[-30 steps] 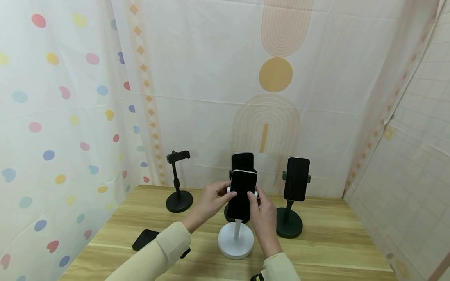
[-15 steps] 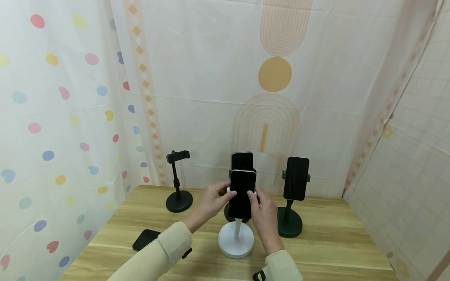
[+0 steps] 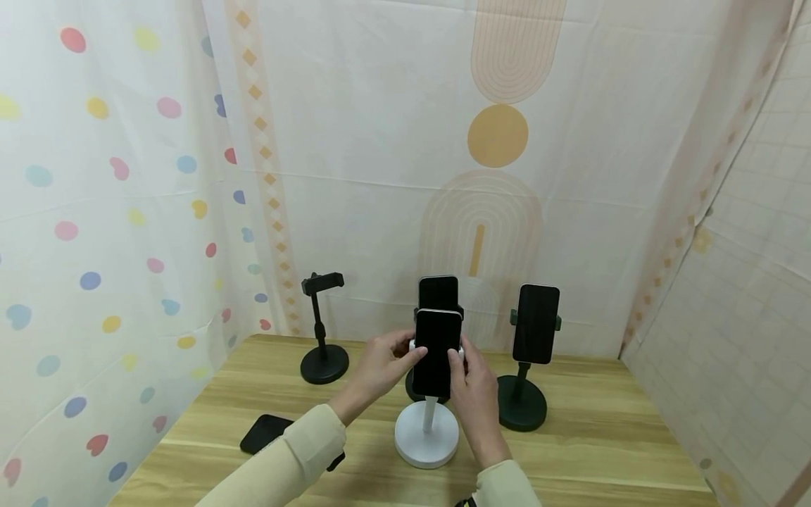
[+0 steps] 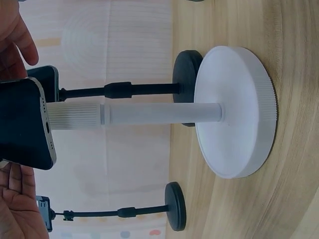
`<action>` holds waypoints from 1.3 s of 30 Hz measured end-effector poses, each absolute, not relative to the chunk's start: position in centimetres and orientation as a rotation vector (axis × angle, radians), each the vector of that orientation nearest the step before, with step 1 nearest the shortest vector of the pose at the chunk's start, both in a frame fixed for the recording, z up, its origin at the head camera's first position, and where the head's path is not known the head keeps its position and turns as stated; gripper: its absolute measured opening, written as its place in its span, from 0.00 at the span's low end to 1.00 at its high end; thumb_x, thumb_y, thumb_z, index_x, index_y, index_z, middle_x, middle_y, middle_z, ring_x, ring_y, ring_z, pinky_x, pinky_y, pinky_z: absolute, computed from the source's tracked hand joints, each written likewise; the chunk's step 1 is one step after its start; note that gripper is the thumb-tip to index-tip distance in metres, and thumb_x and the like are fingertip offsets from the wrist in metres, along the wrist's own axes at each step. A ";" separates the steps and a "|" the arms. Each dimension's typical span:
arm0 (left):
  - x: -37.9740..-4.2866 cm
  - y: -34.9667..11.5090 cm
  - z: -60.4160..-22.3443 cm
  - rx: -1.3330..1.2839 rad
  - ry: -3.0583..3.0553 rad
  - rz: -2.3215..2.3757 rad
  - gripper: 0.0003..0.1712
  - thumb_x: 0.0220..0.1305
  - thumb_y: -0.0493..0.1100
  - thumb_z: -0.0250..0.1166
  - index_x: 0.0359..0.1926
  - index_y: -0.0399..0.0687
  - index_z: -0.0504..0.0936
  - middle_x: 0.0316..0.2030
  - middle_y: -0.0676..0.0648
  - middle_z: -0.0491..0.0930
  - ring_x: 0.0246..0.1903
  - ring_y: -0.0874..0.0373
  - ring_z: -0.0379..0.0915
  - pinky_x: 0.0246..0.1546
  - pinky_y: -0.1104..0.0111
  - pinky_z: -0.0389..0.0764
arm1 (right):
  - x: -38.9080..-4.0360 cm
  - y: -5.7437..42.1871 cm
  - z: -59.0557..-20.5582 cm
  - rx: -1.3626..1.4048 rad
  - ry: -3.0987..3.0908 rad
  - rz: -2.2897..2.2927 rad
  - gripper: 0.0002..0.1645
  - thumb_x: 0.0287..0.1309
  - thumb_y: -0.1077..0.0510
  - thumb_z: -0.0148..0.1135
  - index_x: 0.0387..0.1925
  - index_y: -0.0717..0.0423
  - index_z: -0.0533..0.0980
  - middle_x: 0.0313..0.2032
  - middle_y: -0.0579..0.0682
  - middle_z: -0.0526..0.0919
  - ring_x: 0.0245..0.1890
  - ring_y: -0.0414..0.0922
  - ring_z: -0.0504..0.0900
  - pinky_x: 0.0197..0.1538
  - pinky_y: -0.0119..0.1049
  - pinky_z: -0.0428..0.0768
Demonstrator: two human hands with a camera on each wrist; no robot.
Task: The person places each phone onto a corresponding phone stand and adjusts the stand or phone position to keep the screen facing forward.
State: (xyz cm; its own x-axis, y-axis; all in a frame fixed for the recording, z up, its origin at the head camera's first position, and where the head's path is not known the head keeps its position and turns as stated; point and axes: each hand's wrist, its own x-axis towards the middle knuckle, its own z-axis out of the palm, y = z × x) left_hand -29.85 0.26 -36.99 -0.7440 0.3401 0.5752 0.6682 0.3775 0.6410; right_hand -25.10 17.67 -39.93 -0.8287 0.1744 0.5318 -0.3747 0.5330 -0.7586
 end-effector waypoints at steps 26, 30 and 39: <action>-29.8 -0.8 -38.0 -0.862 -2.363 -1.380 0.25 0.69 0.48 0.64 0.61 0.39 0.78 0.41 0.47 0.84 0.36 0.59 0.81 0.38 0.69 0.81 | -24.6 18.1 -40.4 0.082 -2.263 1.286 0.33 0.75 0.46 0.50 0.72 0.59 0.63 0.51 0.60 0.80 0.49 0.53 0.81 0.52 0.52 0.79; -29.7 -1.2 -38.3 -0.849 -2.391 -1.381 0.25 0.70 0.50 0.63 0.61 0.40 0.78 0.42 0.47 0.84 0.37 0.59 0.81 0.38 0.68 0.81 | -24.5 18.1 -40.6 0.078 -2.263 1.284 0.32 0.75 0.46 0.50 0.71 0.59 0.64 0.51 0.59 0.80 0.49 0.53 0.81 0.52 0.51 0.80; -29.6 -1.8 -39.0 -0.835 -2.412 -1.382 0.23 0.70 0.48 0.63 0.61 0.41 0.78 0.41 0.48 0.84 0.36 0.60 0.81 0.36 0.70 0.81 | -24.1 18.3 -41.3 0.070 -2.256 1.305 0.30 0.75 0.48 0.51 0.70 0.58 0.66 0.50 0.57 0.81 0.49 0.51 0.81 0.53 0.49 0.79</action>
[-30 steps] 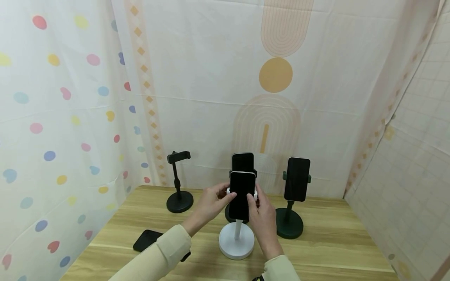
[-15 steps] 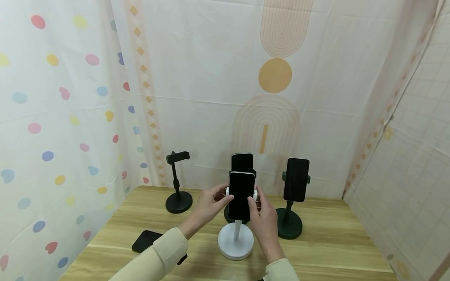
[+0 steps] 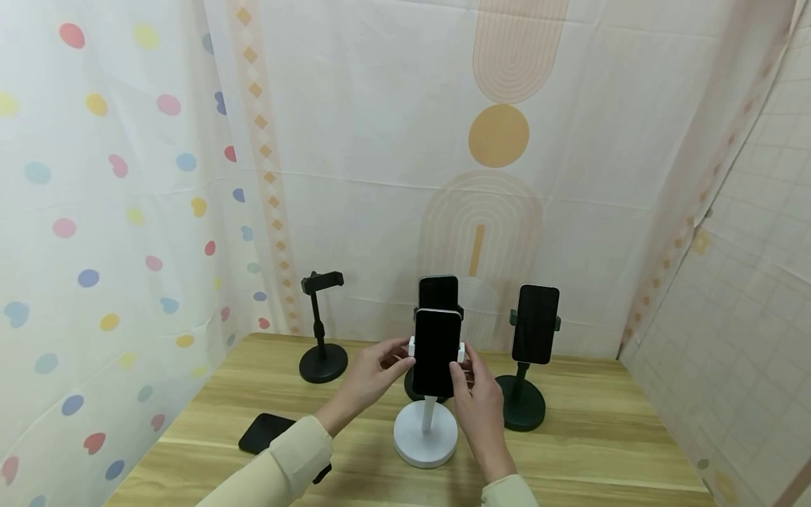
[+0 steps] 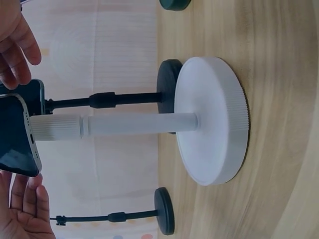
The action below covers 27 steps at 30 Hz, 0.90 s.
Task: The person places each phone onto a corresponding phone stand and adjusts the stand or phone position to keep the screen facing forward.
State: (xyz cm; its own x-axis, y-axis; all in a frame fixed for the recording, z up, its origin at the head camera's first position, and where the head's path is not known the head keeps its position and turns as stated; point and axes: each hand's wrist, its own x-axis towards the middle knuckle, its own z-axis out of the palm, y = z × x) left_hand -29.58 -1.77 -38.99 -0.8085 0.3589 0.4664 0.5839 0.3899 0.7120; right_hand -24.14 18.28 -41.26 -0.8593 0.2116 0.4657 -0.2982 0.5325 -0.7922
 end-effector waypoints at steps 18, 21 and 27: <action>-29.7 -2.9 -40.6 -0.879 -2.401 -1.373 0.21 0.71 0.45 0.62 0.59 0.38 0.79 0.41 0.45 0.84 0.35 0.56 0.80 0.35 0.70 0.80 | -23.6 18.8 -42.6 0.012 -2.293 1.245 0.28 0.76 0.47 0.48 0.67 0.61 0.70 0.51 0.57 0.82 0.47 0.50 0.81 0.50 0.48 0.79; -29.7 -3.0 -40.7 -0.883 -2.399 -1.364 0.20 0.71 0.44 0.62 0.58 0.37 0.79 0.41 0.45 0.84 0.35 0.56 0.81 0.36 0.69 0.80 | -23.5 19.0 -42.7 0.012 -2.298 1.259 0.29 0.77 0.46 0.45 0.66 0.61 0.70 0.55 0.60 0.80 0.52 0.54 0.81 0.53 0.52 0.78; -29.8 -3.3 -41.1 -0.884 -2.408 -1.342 0.19 0.71 0.43 0.62 0.57 0.37 0.80 0.41 0.44 0.84 0.37 0.55 0.81 0.38 0.68 0.81 | -23.1 19.6 -42.9 -0.021 -2.342 1.274 0.31 0.77 0.43 0.43 0.66 0.61 0.71 0.61 0.61 0.76 0.58 0.57 0.77 0.57 0.55 0.75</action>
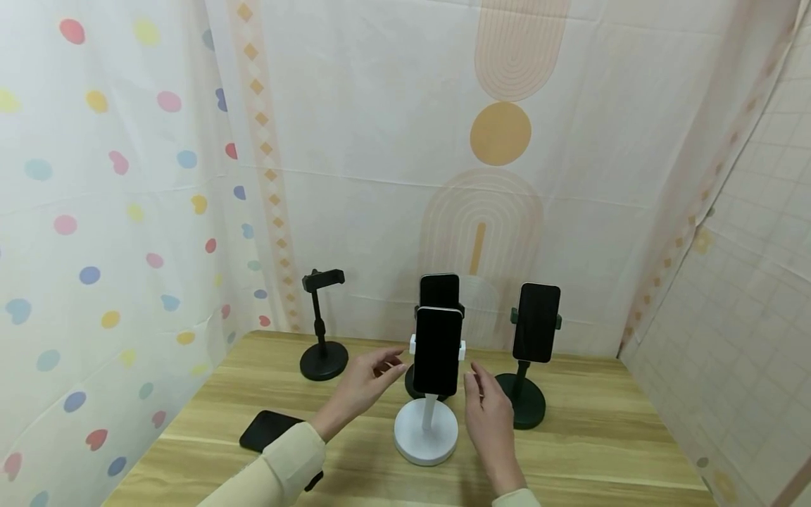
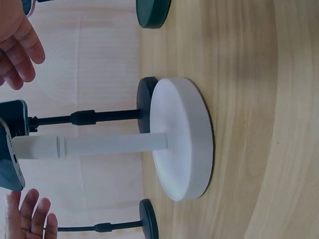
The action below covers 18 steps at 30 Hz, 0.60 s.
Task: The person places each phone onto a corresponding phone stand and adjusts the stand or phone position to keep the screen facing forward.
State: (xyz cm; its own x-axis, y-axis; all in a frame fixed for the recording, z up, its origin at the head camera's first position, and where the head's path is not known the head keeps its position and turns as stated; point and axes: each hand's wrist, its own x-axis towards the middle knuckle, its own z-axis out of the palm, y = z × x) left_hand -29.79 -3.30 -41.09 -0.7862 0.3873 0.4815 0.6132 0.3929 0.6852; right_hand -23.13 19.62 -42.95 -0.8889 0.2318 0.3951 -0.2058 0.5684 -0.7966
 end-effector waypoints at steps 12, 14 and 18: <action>-30.1 -4.1 -41.9 -0.904 -2.440 -1.177 0.16 0.70 0.41 0.63 0.54 0.38 0.82 0.41 0.45 0.84 0.37 0.56 0.81 0.38 0.68 0.82 | -22.5 20.6 -43.3 -0.046 -2.514 1.145 0.26 0.74 0.52 0.53 0.62 0.67 0.72 0.49 0.58 0.81 0.48 0.53 0.80 0.50 0.51 0.78; -30.1 -4.3 -42.0 -0.905 -2.442 -1.157 0.16 0.70 0.41 0.63 0.54 0.38 0.82 0.41 0.45 0.84 0.37 0.56 0.81 0.38 0.68 0.82 | -22.4 20.7 -43.3 -0.031 -2.554 1.097 0.25 0.72 0.54 0.56 0.61 0.68 0.73 0.47 0.59 0.81 0.48 0.54 0.80 0.49 0.51 0.78; -30.2 -4.7 -42.2 -0.914 -2.446 -1.106 0.16 0.69 0.41 0.64 0.54 0.38 0.82 0.42 0.44 0.84 0.37 0.55 0.81 0.38 0.66 0.82 | -22.2 21.1 -43.5 0.003 -2.636 1.015 0.25 0.70 0.54 0.58 0.59 0.69 0.74 0.49 0.62 0.80 0.50 0.57 0.80 0.50 0.53 0.78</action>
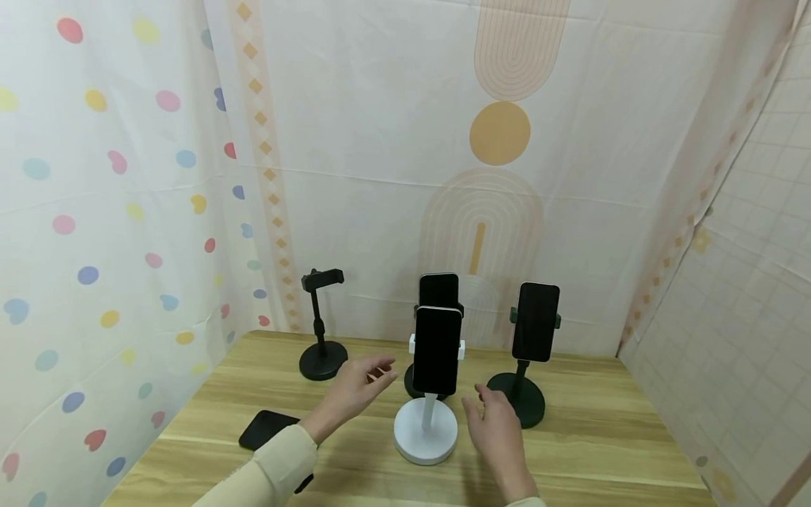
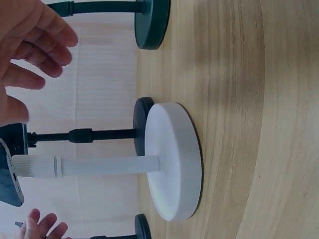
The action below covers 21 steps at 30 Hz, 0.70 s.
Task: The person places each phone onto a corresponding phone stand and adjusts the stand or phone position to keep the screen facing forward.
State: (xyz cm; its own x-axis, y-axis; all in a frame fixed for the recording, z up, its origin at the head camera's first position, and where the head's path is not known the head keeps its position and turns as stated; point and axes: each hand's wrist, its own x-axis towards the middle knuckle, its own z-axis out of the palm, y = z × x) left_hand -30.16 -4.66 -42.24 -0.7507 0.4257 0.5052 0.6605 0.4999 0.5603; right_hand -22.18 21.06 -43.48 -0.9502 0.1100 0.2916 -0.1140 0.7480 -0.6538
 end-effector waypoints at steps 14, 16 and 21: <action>-30.1 -5.9 -42.7 -0.836 -2.680 -0.798 0.17 0.68 0.45 0.66 0.53 0.40 0.83 0.51 0.39 0.82 0.50 0.44 0.79 0.50 0.53 0.79 | -22.0 21.1 -44.0 0.017 -2.939 0.798 0.27 0.66 0.51 0.63 0.56 0.68 0.76 0.51 0.67 0.79 0.53 0.66 0.77 0.53 0.60 0.75; -30.1 -6.0 -42.8 -0.827 -2.718 -0.725 0.17 0.67 0.46 0.66 0.51 0.39 0.84 0.52 0.39 0.81 0.52 0.43 0.78 0.52 0.52 0.78 | -21.9 21.1 -44.0 0.020 -2.960 0.771 0.27 0.65 0.50 0.64 0.55 0.68 0.77 0.51 0.68 0.79 0.53 0.67 0.76 0.53 0.61 0.74; -30.2 -6.3 -43.0 -0.821 -2.812 -0.504 0.17 0.65 0.46 0.68 0.48 0.38 0.85 0.48 0.40 0.83 0.49 0.45 0.80 0.49 0.55 0.80 | -21.8 21.0 -44.1 0.026 -3.008 0.742 0.28 0.63 0.49 0.65 0.54 0.69 0.77 0.52 0.69 0.79 0.56 0.69 0.74 0.55 0.63 0.72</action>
State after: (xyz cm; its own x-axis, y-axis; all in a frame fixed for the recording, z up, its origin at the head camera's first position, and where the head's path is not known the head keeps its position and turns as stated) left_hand -30.20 -6.27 -43.00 -0.8344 0.4900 0.2522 0.5471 0.7915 0.2724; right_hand -21.85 21.04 -44.08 -0.9989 -0.0060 0.0456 -0.0265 0.8851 -0.4646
